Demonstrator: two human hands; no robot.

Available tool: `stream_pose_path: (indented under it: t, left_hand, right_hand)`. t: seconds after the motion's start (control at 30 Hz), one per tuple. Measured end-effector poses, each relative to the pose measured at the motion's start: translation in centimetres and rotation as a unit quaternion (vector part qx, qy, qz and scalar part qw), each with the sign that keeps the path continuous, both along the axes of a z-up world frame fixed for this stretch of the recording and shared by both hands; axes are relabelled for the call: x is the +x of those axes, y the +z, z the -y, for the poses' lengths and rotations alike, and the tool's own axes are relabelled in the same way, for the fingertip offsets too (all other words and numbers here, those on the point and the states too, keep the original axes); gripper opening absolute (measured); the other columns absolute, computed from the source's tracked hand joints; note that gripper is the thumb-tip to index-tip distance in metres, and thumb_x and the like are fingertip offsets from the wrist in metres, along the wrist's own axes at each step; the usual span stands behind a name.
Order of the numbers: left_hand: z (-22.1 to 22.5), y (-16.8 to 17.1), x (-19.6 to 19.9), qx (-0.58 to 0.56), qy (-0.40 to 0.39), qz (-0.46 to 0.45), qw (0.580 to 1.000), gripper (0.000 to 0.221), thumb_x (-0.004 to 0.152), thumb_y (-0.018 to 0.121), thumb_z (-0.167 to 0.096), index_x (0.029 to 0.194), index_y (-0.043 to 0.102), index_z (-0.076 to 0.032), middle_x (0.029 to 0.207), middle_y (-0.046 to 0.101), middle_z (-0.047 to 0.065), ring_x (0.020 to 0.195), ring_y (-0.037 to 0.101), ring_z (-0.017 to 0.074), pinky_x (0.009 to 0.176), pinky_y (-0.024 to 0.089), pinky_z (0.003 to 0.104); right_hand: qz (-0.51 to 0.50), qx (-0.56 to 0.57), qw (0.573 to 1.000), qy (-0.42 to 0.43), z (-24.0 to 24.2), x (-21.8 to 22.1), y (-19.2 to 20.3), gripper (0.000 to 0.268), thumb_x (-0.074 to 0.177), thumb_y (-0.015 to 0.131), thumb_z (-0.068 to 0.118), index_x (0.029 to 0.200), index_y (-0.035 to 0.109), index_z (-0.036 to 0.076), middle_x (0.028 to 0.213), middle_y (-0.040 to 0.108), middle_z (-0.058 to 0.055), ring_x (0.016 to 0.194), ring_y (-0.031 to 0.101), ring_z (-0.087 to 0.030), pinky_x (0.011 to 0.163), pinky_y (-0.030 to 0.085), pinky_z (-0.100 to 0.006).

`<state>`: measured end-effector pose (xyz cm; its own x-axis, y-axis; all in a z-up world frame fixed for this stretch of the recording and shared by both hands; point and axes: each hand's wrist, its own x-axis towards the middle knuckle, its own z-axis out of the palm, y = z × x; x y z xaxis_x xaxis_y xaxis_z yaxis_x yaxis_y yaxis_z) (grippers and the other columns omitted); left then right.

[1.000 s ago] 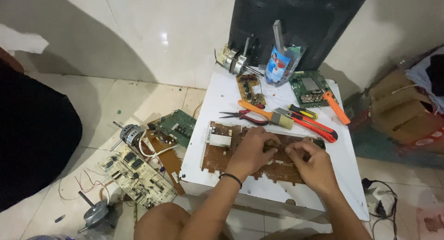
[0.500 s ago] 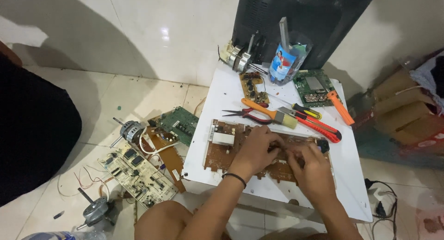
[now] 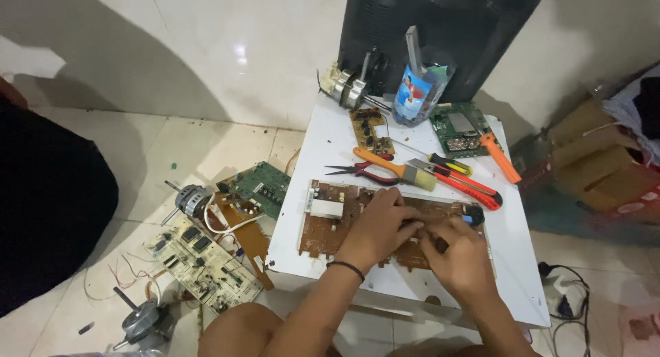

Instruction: Manually removing electronic components from a circuit board using hands and a utility knife.

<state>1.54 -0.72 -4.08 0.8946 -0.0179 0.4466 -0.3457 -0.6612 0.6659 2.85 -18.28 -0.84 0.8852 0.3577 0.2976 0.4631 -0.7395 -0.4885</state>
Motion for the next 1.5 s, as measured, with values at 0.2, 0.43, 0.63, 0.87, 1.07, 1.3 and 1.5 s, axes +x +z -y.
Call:
stream_pose_path:
  t: [0.2, 0.43, 0.63, 0.87, 1.07, 1.3, 1.5]
  left_hand:
    - [0.3, 0.3, 0.1, 0.005, 0.013, 0.001, 1.000, 0.017, 0.087, 0.074, -0.020, 0.100, 0.080, -0.011, 0.096, 0.053, 0.005, 0.097, 0.053, 0.0241, 0.085, 0.046, 0.034]
    - [0.9, 2.4, -0.7, -0.002, 0.042, -0.013, 0.999, 0.015, 0.085, 0.075, -0.015, 0.099, 0.079, -0.012, 0.096, 0.056, 0.003, 0.086, 0.059, 0.0219, 0.075, 0.051, 0.033]
    - [1.2, 2.7, -0.4, 0.025, 0.045, -0.033, 0.998, 0.013, 0.084, 0.076, -0.011, 0.097, 0.079, -0.011, 0.096, 0.057, 0.004, 0.087, 0.060, 0.0227, 0.076, 0.052, 0.036]
    - [1.2, 3.1, -0.6, 0.096, 0.039, 0.035, 0.994, 0.015, 0.081, 0.077, -0.011, 0.096, 0.075, -0.010, 0.097, 0.056, 0.005, 0.093, 0.060, 0.0247, 0.078, 0.053, 0.038]
    - [1.4, 3.2, -0.7, 0.106, 0.045, 0.026, 0.993, 0.017, 0.082, 0.077, -0.012, 0.098, 0.069, -0.010, 0.098, 0.058, 0.006, 0.093, 0.060, 0.0260, 0.077, 0.052, 0.040]
    - [1.5, 3.0, 0.0, 0.060, 0.055, -0.029, 0.996, 0.028, 0.078, 0.078, -0.007, 0.100, 0.061, -0.008, 0.099, 0.063, 0.007, 0.090, 0.064, 0.0296, 0.077, 0.053, 0.043]
    - [1.7, 3.3, 0.0, 0.029, 0.065, -0.055, 0.996, 0.024, 0.080, 0.078, -0.009, 0.098, 0.062, -0.009, 0.101, 0.065, 0.006, 0.093, 0.065, 0.0292, 0.080, 0.053, 0.043]
  right_hand:
    - [-0.044, -0.039, 0.998, -0.023, 0.4, 0.8, -0.3, 0.022, 0.081, 0.077, 0.020, 0.101, 0.081, 0.013, 0.086, 0.067, -0.004, 0.064, 0.063, -0.019, 0.062, 0.052, -0.035]
    - [-0.055, 0.050, 0.996, -0.042, 0.1, 1.6, -0.2, 0.017, 0.080, 0.078, 0.026, 0.089, 0.081, 0.012, 0.085, 0.074, 0.001, 0.068, 0.065, -0.017, 0.065, 0.053, -0.030]
    - [-0.092, 0.088, 0.990, -0.058, 0.8, 2.4, -1.0, 0.017, 0.076, 0.081, 0.023, 0.088, 0.079, 0.010, 0.085, 0.075, -0.001, 0.069, 0.068, -0.015, 0.064, 0.054, -0.029]
    - [-0.256, 0.182, 0.949, -0.038, 2.1, 2.9, 1.8, 0.018, 0.080, 0.079, 0.009, 0.097, 0.082, 0.005, 0.067, 0.071, -0.007, 0.051, 0.056, -0.015, 0.049, 0.043, -0.027]
    - [-0.197, 0.095, 0.975, -0.042, 1.9, 3.5, 1.8, 0.022, 0.079, 0.076, 0.015, 0.099, 0.082, 0.012, 0.093, 0.081, 0.001, 0.071, 0.067, -0.016, 0.069, 0.054, -0.027]
    - [-0.277, -0.017, 0.961, -0.008, 0.8, 4.2, 4.8, 0.032, 0.086, 0.069, 0.028, 0.115, 0.079, 0.018, 0.106, 0.080, 0.000, 0.080, 0.071, -0.018, 0.078, 0.055, -0.030]
    - [-0.203, 0.024, 0.978, 0.030, 0.7, 4.7, 3.0, 0.022, 0.082, 0.072, 0.022, 0.100, 0.082, 0.016, 0.099, 0.081, 0.002, 0.086, 0.072, -0.015, 0.080, 0.055, -0.029]
